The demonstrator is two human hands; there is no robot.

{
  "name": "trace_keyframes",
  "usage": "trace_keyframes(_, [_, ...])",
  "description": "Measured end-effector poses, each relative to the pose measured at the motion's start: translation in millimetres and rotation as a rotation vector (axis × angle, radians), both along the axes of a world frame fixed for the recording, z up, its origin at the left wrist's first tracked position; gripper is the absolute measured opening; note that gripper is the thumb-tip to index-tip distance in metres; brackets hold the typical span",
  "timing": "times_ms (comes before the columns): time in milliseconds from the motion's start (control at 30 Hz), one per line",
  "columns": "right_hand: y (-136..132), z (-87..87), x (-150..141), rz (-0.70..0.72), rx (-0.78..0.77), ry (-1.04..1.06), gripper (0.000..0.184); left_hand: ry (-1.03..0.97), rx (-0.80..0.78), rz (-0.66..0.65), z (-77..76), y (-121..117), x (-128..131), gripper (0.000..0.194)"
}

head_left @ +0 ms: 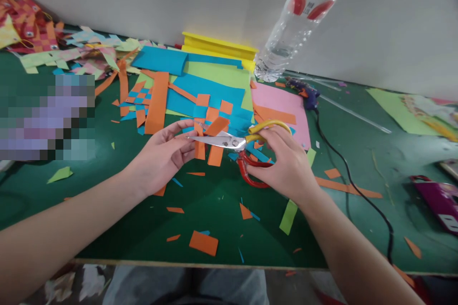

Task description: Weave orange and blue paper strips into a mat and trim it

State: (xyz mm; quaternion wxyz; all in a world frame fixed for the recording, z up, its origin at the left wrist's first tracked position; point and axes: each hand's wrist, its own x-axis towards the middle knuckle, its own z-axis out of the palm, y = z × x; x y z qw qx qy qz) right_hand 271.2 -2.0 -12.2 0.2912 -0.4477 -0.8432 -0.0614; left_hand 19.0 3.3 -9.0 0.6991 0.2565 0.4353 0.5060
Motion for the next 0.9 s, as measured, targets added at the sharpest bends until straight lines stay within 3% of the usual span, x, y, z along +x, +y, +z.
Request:
trace_keyframes(167, [0.4, 1.7, 0.3, 0.024, 0.006, -0.005, 0.034, -0.131, -0.049, -0.012, -0.5, 0.9, -0.4, 0.023])
trace_keyframes(467, [2.6, 0.2, 2.5, 0.043, -0.037, 0.045, 0.024, -0.074, -0.04, 0.01, -3.9, 1.1, -1.7, 0.016])
trace_keyframes(700, [1.6, 3.4, -0.7, -0.055, -0.224, 0.243, 0.027, -0.067, -0.023, 0.041, -2.1, 2.1, 0.1, 0.016])
trace_keyframes(900, [2.1, 7.0, -0.9, -0.126, -0.169, 0.302, 0.023, -0.076, -0.036, 0.071, 0.2, 1.8, -0.6, 0.017])
